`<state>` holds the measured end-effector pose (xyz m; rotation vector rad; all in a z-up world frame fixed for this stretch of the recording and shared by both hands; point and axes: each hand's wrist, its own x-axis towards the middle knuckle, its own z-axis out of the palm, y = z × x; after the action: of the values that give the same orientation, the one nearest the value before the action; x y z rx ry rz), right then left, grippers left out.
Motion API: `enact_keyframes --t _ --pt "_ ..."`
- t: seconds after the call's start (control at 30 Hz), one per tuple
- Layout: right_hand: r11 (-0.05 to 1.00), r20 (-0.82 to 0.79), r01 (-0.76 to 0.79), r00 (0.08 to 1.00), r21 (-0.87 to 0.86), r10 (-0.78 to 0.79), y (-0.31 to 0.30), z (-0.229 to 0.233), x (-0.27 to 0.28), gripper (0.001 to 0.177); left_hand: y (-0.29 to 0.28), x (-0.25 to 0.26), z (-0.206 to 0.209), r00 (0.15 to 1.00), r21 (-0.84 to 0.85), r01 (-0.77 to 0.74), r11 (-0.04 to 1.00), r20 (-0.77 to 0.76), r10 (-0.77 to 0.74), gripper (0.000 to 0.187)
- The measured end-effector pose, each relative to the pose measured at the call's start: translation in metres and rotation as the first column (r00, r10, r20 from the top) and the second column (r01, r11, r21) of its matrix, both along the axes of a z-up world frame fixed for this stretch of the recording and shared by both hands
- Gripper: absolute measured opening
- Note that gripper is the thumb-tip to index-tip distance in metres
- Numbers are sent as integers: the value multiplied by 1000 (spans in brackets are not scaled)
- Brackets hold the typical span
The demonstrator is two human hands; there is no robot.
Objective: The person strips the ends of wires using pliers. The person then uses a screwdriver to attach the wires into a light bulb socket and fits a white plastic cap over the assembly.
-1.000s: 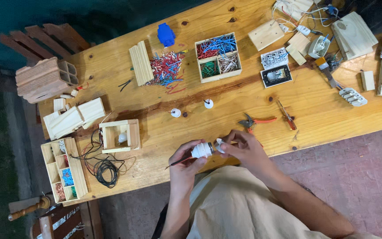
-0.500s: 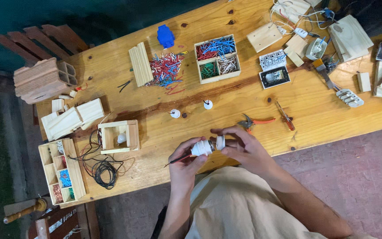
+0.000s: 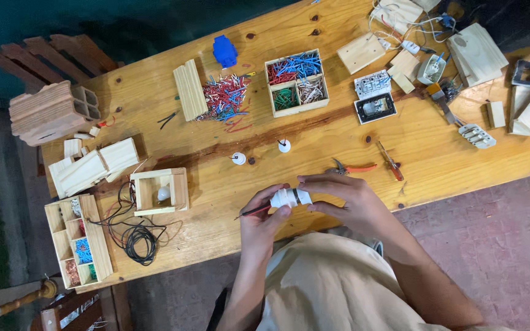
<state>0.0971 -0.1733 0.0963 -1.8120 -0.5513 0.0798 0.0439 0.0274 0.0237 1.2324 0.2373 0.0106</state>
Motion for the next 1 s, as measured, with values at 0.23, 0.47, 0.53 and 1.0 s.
enact_keyframes --t 0.23,0.47,0.53,1.0 --pt "993 1 1 1000 -115 -1 -3 -4 1 40 0 2 -5 996 -59 21 998 -90 -27 46" --pt "957 -170 4 984 -291 -56 -8 -42 -4 43 5 11 -2 982 -56 97 994 -157 -104 44" --pt "965 -214 31 973 -259 -89 -4 -55 -5 26 4 11 -3 987 -68 99 993 -116 -107 43" --pt "984 -174 87 978 -158 -114 -12 -41 6 47 -31 14 1 970 -143 -156 977 -207 124 38"
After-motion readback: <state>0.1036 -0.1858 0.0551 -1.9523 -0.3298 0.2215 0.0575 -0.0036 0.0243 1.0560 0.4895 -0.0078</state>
